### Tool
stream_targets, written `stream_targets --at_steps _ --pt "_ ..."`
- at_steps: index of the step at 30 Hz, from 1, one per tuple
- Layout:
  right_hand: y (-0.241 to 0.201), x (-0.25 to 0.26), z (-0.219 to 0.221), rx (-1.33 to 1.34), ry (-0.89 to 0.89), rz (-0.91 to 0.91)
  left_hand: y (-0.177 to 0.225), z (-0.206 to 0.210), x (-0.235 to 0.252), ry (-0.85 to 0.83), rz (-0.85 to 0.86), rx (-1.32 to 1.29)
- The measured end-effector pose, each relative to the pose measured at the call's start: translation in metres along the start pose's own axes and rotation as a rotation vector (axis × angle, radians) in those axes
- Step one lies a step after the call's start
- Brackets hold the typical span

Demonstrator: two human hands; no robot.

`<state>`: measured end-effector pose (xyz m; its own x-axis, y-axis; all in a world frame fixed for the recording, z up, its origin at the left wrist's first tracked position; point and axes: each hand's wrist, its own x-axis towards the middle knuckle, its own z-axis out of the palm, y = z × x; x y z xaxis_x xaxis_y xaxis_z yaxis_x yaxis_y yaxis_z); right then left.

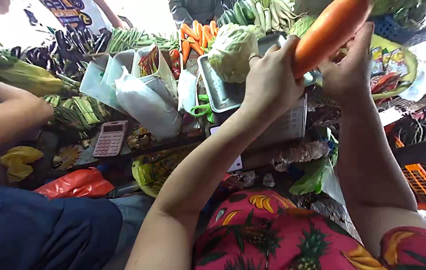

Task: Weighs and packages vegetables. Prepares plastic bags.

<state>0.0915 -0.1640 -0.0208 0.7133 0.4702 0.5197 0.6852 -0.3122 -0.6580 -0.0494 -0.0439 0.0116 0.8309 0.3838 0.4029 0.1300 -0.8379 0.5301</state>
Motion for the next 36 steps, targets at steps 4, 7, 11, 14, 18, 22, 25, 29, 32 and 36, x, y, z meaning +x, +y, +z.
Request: stream_targets --at_steps 4,7,11,14,18,22,25,29,32,36 --pt "0.024 0.013 -0.005 0.016 -0.099 0.120 -0.001 0.039 0.035 -0.171 -0.164 0.073" --pt "0.037 0.008 0.006 0.050 -0.109 0.010 -0.002 0.043 0.033 -0.217 -0.196 0.105" --pt "0.037 0.015 0.011 0.121 -0.157 -0.081 0.000 0.012 0.009 -0.062 -0.149 0.091" --pt "0.036 0.027 0.021 0.191 -0.232 -0.192 -0.015 -0.021 -0.007 0.228 -0.125 0.166" --pt "0.018 0.050 0.043 0.099 -0.459 -0.253 -0.053 -0.038 -0.005 0.343 -0.162 0.194" --pt "0.003 0.059 0.055 0.012 -0.648 -0.247 -0.065 -0.041 -0.001 0.247 -0.358 0.162" --pt "-0.015 0.060 0.056 0.092 -0.583 -0.321 -0.072 -0.043 -0.004 0.200 -0.429 0.075" --pt "-0.045 0.076 0.071 0.113 -0.816 -0.364 -0.079 -0.049 0.001 0.116 -0.472 -0.132" --pt "-0.058 0.086 0.087 0.106 -0.785 -0.501 -0.079 -0.056 0.005 0.121 -0.439 -0.284" --pt "-0.077 0.094 0.066 0.301 -0.543 -0.692 -0.064 -0.079 -0.013 0.344 -0.279 -0.429"
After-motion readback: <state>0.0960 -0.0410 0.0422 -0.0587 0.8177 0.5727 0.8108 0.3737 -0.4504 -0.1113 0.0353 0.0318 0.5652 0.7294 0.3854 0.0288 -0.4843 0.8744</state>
